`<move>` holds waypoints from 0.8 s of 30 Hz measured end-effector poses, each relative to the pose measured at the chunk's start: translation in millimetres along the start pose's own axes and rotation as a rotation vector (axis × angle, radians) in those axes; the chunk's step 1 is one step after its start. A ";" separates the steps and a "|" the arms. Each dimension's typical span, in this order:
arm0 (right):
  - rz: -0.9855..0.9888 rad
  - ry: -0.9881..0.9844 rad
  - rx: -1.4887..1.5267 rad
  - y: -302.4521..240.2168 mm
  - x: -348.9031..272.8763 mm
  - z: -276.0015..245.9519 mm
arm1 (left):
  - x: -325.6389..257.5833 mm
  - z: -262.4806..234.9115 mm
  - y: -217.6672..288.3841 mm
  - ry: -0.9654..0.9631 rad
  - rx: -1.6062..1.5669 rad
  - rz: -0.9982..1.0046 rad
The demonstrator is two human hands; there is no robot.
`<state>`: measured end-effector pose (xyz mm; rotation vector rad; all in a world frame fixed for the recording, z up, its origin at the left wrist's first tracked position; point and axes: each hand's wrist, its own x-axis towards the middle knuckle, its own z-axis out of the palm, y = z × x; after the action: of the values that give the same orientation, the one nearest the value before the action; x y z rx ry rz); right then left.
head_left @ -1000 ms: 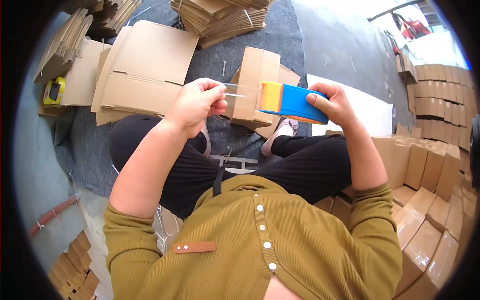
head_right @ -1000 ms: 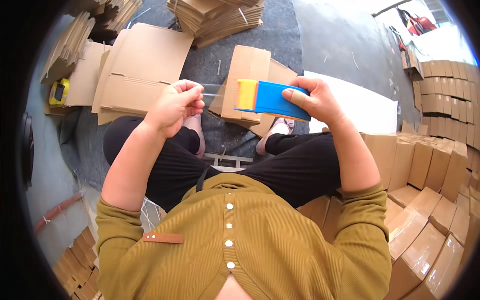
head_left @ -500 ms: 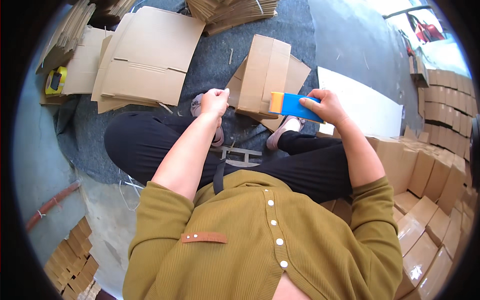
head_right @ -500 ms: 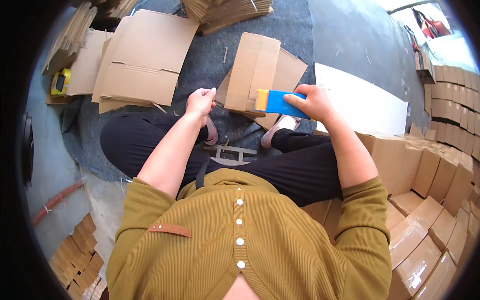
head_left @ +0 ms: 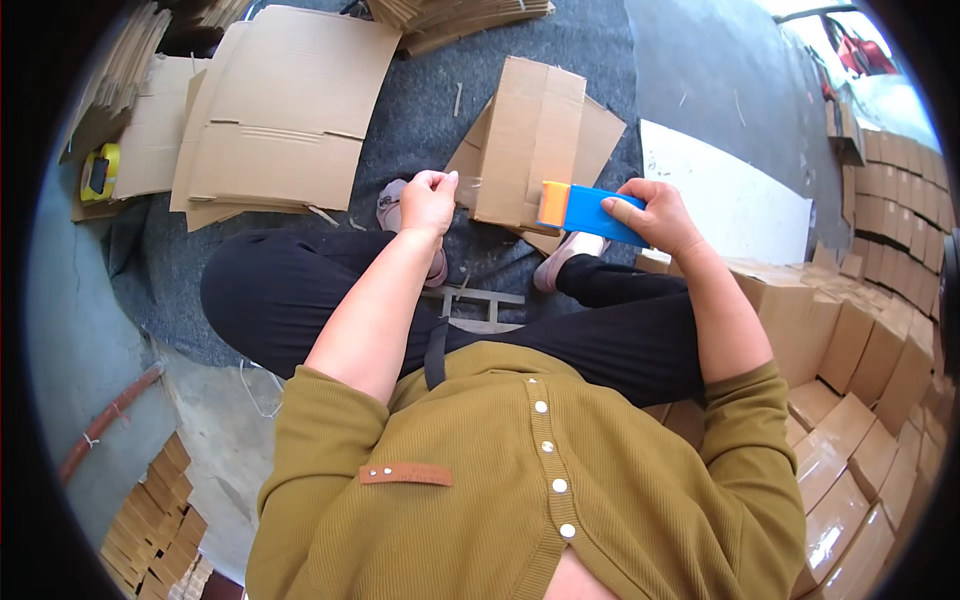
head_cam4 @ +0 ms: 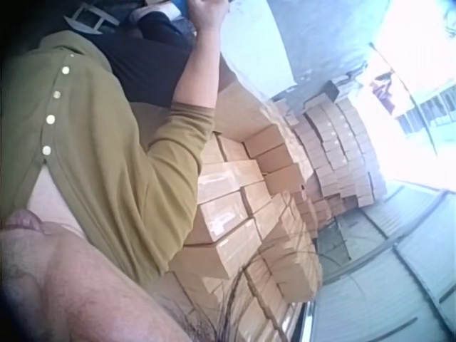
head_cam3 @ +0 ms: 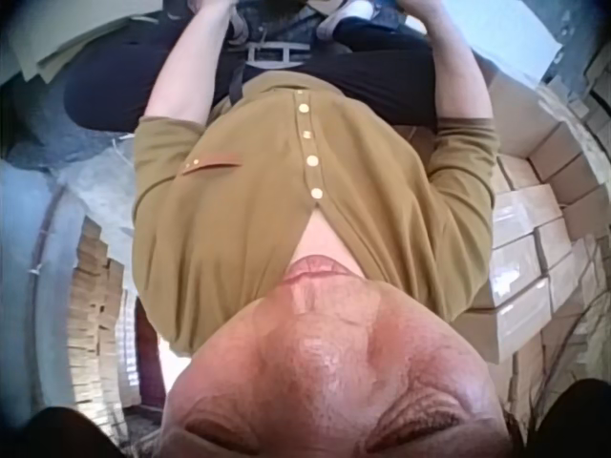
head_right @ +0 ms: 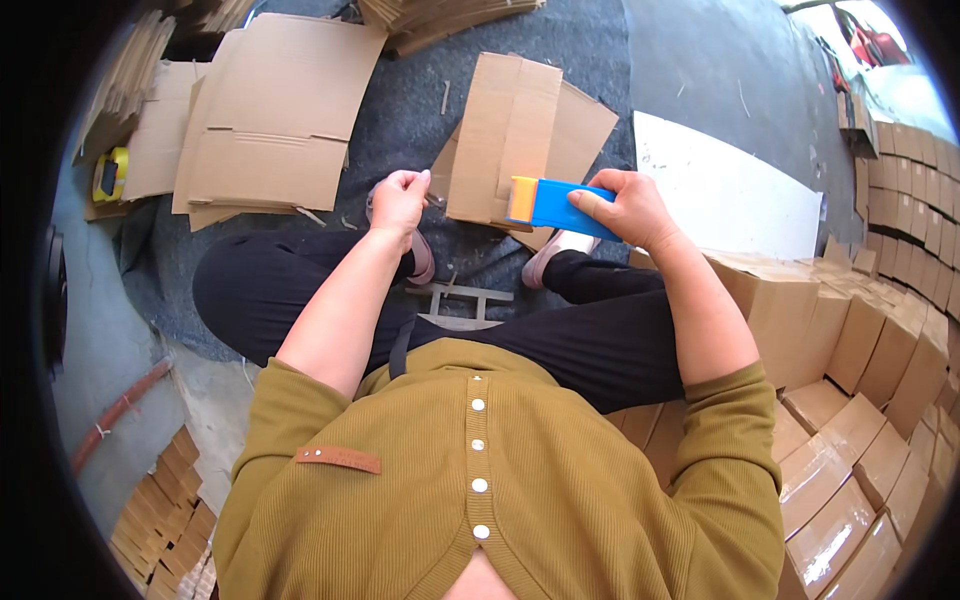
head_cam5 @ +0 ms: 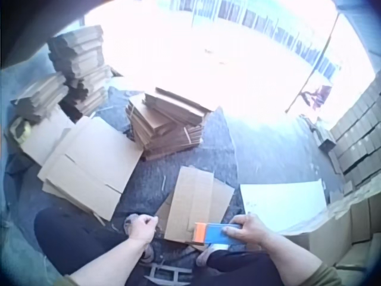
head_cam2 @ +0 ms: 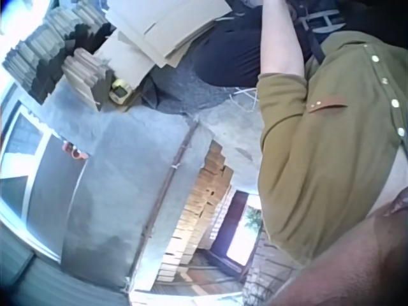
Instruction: The recorder is folding flat corrugated cardboard into boxes and sealing the bottoms with a handheld tape dispenser.
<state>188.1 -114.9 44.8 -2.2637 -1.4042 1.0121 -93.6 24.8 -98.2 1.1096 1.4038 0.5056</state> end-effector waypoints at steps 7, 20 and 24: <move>-0.011 -0.024 -0.008 0.9 1.7 9.4 | -6.2 33.4 -28.0 0.024 0.083 -0.107; 0.031 -0.033 0.042 12.1 3.7 10.7 | -52.1 14.1 35.4 -0.161 0.627 1.014; 0.022 -0.066 0.001 15.1 8.1 10.1 | -66.8 31.2 24.2 -0.356 1.006 1.058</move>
<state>193.5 -116.3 25.6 -2.2691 -1.4078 1.1039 -68.4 -30.0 -49.5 2.6358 0.5976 0.2576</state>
